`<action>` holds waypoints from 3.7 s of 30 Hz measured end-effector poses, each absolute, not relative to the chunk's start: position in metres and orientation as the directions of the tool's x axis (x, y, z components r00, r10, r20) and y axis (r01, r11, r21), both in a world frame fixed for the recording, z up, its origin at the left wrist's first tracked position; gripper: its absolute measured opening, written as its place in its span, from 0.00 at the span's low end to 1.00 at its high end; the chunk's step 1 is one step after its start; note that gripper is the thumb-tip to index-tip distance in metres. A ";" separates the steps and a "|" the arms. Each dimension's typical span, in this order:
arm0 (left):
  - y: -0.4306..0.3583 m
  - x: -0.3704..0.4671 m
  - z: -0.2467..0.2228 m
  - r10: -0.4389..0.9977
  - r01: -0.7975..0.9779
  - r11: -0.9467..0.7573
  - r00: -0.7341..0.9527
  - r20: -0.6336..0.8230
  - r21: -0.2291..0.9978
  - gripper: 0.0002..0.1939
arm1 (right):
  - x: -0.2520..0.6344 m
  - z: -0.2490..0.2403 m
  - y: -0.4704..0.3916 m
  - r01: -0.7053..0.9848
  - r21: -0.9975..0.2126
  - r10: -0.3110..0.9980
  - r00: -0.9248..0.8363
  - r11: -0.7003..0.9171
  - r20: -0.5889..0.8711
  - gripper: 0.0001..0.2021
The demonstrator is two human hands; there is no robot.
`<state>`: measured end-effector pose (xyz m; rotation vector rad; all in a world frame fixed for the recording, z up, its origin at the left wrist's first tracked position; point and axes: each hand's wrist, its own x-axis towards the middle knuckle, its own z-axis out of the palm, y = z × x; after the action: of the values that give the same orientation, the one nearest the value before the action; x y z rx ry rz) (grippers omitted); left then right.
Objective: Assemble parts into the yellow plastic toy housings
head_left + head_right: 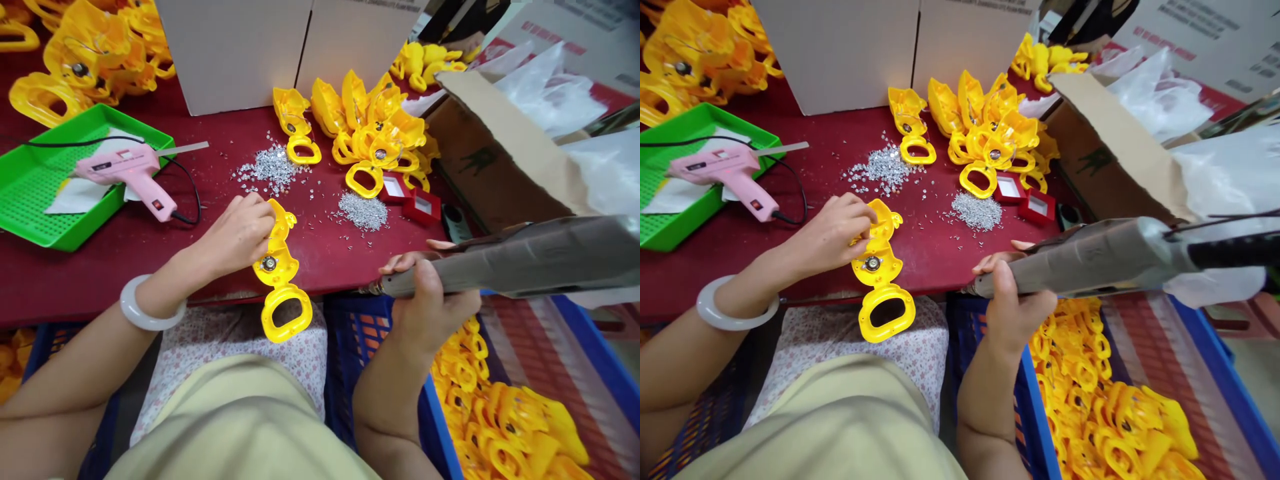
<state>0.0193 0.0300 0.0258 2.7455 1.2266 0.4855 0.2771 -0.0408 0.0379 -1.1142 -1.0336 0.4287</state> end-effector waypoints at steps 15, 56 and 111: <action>0.025 0.024 0.004 0.778 0.673 -0.624 0.483 0.402 0.398 0.06 | 0.225 0.037 0.055 0.255 -0.781 0.540 0.599 0.570 0.590 0.08; 0.013 0.025 -0.002 0.791 0.660 -0.605 0.436 0.429 0.445 0.04 | 0.214 0.009 0.108 0.192 -0.803 0.592 0.583 0.564 0.556 0.12; 0.025 0.023 0.022 0.755 0.748 -0.651 0.618 0.220 0.132 0.05 | 0.184 0.076 -0.004 -0.254 -0.696 0.725 0.422 0.671 0.545 0.03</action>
<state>0.0229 0.0251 0.0223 2.8012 1.3009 0.4010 0.1839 -0.0039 0.0757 -0.5705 -0.9489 0.6559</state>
